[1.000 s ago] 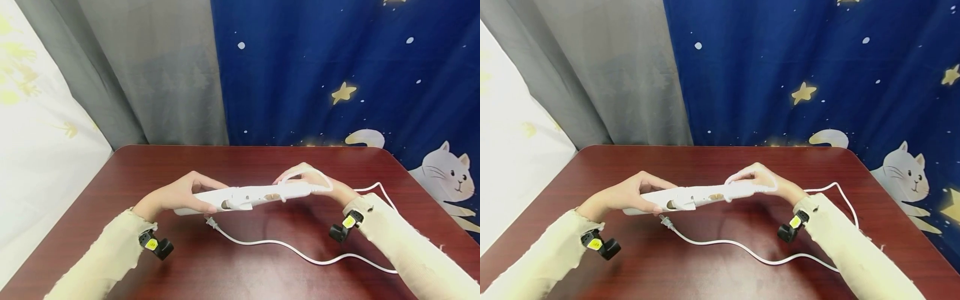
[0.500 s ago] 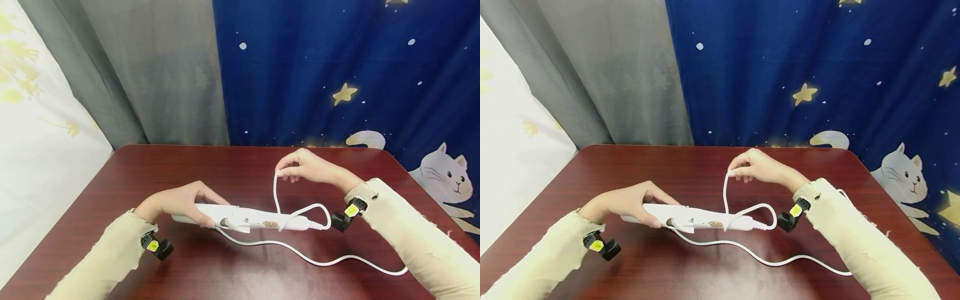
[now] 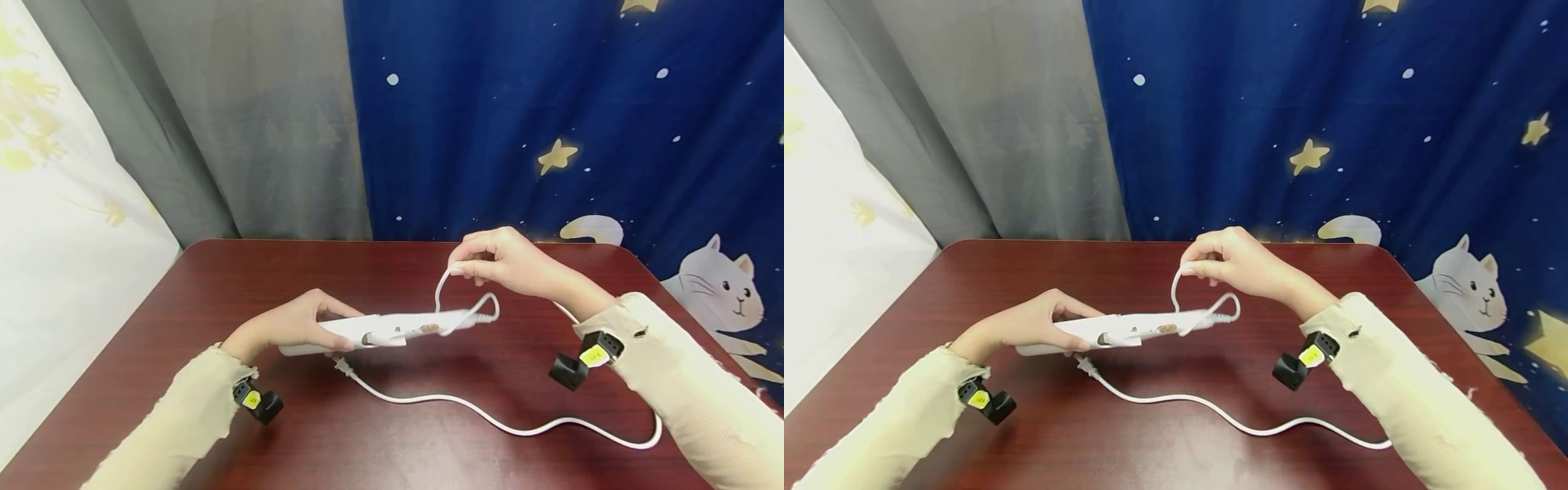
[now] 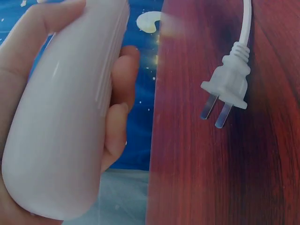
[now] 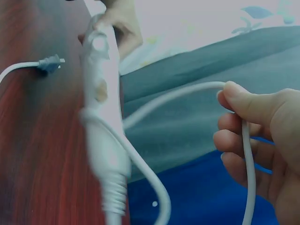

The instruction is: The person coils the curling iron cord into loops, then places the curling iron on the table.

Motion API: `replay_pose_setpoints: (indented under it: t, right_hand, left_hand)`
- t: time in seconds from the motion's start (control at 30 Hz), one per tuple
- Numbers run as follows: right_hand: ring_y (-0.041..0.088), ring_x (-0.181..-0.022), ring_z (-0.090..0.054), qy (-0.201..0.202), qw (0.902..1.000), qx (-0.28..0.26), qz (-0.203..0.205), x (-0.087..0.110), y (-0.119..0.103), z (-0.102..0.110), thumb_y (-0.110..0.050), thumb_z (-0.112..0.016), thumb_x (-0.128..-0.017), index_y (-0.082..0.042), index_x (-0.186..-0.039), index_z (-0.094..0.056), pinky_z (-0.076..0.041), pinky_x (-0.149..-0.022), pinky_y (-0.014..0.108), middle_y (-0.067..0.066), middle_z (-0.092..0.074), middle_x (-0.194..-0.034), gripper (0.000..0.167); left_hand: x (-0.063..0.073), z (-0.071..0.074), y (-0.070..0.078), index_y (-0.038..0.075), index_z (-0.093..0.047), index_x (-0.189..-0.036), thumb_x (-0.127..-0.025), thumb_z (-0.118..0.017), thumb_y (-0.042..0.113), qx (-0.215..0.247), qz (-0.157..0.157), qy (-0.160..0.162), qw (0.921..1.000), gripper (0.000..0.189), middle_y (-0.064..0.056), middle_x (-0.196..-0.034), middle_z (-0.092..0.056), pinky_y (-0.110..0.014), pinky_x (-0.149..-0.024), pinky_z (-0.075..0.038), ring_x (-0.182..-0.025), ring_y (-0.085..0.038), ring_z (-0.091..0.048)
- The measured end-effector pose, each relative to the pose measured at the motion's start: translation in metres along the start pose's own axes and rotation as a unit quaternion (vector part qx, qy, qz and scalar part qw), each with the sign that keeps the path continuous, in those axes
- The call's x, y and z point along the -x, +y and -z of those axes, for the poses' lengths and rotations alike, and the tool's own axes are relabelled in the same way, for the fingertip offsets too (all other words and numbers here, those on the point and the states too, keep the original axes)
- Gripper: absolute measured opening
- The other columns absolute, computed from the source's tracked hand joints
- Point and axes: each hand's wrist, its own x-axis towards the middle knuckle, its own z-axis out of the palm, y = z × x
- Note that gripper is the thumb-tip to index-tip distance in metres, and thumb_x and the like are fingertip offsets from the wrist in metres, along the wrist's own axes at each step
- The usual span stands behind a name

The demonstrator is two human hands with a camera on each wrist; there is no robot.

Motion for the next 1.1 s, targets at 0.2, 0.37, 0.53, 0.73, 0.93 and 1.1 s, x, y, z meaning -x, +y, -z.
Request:
replay_pose_setpoints:
  t: [0.2,0.37,0.53,0.73,0.93,1.1]
  right_hand:
    - [0.011,-0.057,-0.053,0.031,0.9989,0.016,0.033,0.009,-0.008,0.000,-0.005,-0.069,-0.081,-0.010,-0.088,-0.071,-0.044,-0.049,0.025,-0.005,-0.058,-0.070,0.010]
    - [0.009,-0.059,-0.050,0.044,0.9983,0.034,0.019,0.020,-0.010,-0.003,-0.008,-0.070,-0.080,-0.013,-0.091,-0.073,-0.042,-0.051,0.023,-0.010,-0.058,-0.070,0.013]
    - [0.009,-0.063,-0.050,0.049,0.9980,0.039,0.009,0.032,-0.007,-0.005,-0.010,-0.069,-0.082,-0.016,-0.096,-0.073,-0.041,-0.054,0.023,-0.012,-0.058,-0.071,0.016]
    - [0.011,-0.057,-0.049,0.026,0.9996,0.000,-0.007,0.043,0.006,-0.013,-0.008,-0.066,-0.084,-0.012,-0.104,-0.071,-0.041,-0.051,0.024,-0.006,-0.053,-0.068,0.021]
    - [0.015,-0.062,-0.054,0.000,0.9966,-0.075,-0.035,0.050,0.027,-0.023,0.002,-0.061,-0.085,-0.002,-0.110,-0.067,-0.047,-0.054,0.027,0.000,-0.056,-0.073,0.026]
    - [0.019,-0.062,-0.055,-0.005,0.9928,-0.111,-0.044,0.050,0.046,-0.029,0.002,-0.062,-0.084,-0.001,-0.108,-0.067,-0.047,-0.054,0.028,0.006,-0.058,-0.073,0.025]
  left_hand:
    - [0.000,0.003,-0.001,0.012,-0.067,-0.112,-0.077,-0.075,0.018,-0.019,0.021,0.079,0.9964,0.037,-0.010,-0.075,-0.067,-0.032,-0.054,-0.050,-0.057,-0.022,-0.060]
    - [0.000,0.004,-0.004,0.011,-0.065,-0.115,-0.077,-0.075,0.017,0.011,0.029,0.135,0.9904,0.041,-0.010,-0.083,-0.067,-0.037,-0.057,-0.052,-0.061,-0.031,-0.062]
    - [0.000,0.006,-0.003,0.013,-0.064,-0.117,-0.077,-0.075,0.018,0.031,0.020,0.176,0.9837,0.042,-0.013,-0.092,-0.066,-0.041,-0.059,-0.052,-0.067,-0.041,-0.062]
    - [0.000,0.006,0.002,0.010,-0.062,-0.119,-0.076,-0.076,0.017,0.063,0.019,0.207,0.9762,0.046,-0.014,-0.098,-0.066,-0.047,-0.061,-0.052,-0.071,-0.036,-0.064]
    - [0.001,0.006,0.006,0.008,-0.062,-0.119,-0.076,-0.076,0.014,0.066,0.007,0.207,0.9762,0.046,-0.012,-0.097,-0.067,-0.041,-0.063,-0.053,-0.075,-0.026,-0.065]
    - [0.002,0.005,0.009,0.011,-0.063,-0.119,-0.075,-0.076,0.014,0.053,0.002,0.196,0.9793,0.046,-0.009,-0.098,-0.067,-0.036,-0.064,-0.052,-0.077,-0.023,-0.065]
